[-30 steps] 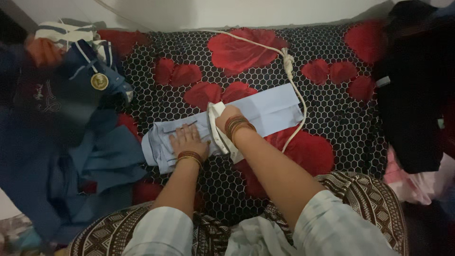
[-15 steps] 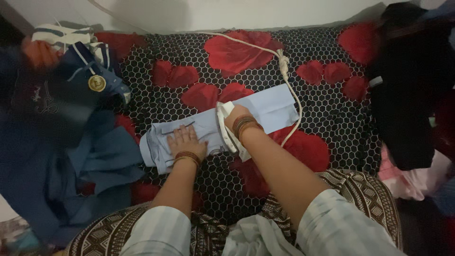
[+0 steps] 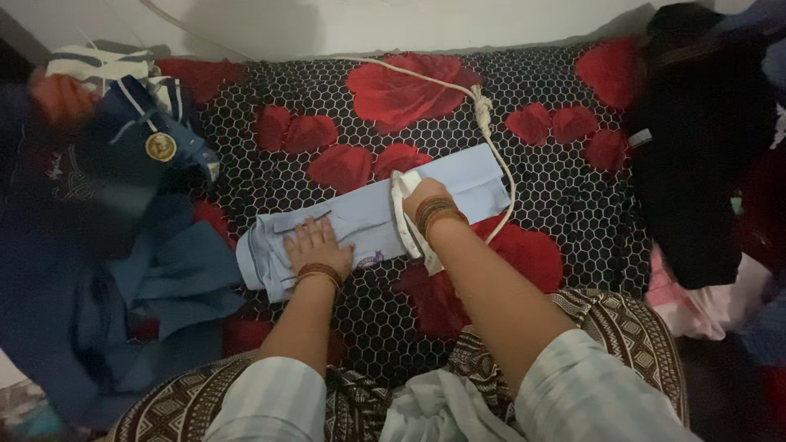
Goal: The person irons a light blue shirt and a pair of blue pants on a bed. They fold the shirt, iron it, then unfold and iron the pants, smoothing and folding them as they go.
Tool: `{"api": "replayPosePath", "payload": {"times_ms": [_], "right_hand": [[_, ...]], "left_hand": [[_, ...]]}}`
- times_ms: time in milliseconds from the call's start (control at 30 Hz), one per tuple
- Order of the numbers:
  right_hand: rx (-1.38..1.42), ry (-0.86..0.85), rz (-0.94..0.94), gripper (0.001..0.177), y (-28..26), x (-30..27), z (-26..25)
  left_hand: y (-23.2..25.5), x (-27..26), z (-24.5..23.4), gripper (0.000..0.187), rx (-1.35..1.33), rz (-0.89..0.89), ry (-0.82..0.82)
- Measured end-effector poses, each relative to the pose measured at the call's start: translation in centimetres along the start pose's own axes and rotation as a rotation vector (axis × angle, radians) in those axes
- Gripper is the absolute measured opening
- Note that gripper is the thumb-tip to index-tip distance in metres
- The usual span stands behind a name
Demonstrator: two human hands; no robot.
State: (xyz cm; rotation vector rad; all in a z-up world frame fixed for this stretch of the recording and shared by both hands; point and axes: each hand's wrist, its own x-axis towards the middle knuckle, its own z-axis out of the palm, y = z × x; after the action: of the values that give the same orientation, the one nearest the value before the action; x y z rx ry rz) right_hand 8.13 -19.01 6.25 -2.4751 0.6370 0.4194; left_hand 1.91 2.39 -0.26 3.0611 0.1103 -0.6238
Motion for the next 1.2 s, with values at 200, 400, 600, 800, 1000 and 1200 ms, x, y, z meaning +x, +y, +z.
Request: {"api": "replayPosePath", "payload": {"times_ms": [200,400,600,800,1000,1200], "right_hand": [[-0.006,0.029,0.032,0.040,0.7,0.0,-1.5],[0.033,0.104,0.063,0.049,3.4,1.9,-3.6],[-0.056,0.133,0.129,0.046,7.4,3.7,-7.5],[-0.037,0.135,0.147,0.046,8.3,4.4,-7.4],[-0.055,0.154,0.114,0.044,8.1,3.7,-8.4],[-0.002,0.143,0.159,0.056,9.9,3.3,-12.7]], "left_hand": [[0.2,0.1,-0.2,0.083,0.001,-0.032,-0.034],[0.1,-0.3,0.0,0.082,0.009,-0.005,0.017],[0.3,-0.2,-0.4,0.083,-0.002,-0.022,-0.018],[0.4,-0.4,-0.4,0.082,0.009,-0.029,-0.031],[0.2,-0.5,-0.2,0.083,0.020,-0.016,0.016],[0.1,-0.1,0.5,0.083,0.044,-0.007,0.073]]}}
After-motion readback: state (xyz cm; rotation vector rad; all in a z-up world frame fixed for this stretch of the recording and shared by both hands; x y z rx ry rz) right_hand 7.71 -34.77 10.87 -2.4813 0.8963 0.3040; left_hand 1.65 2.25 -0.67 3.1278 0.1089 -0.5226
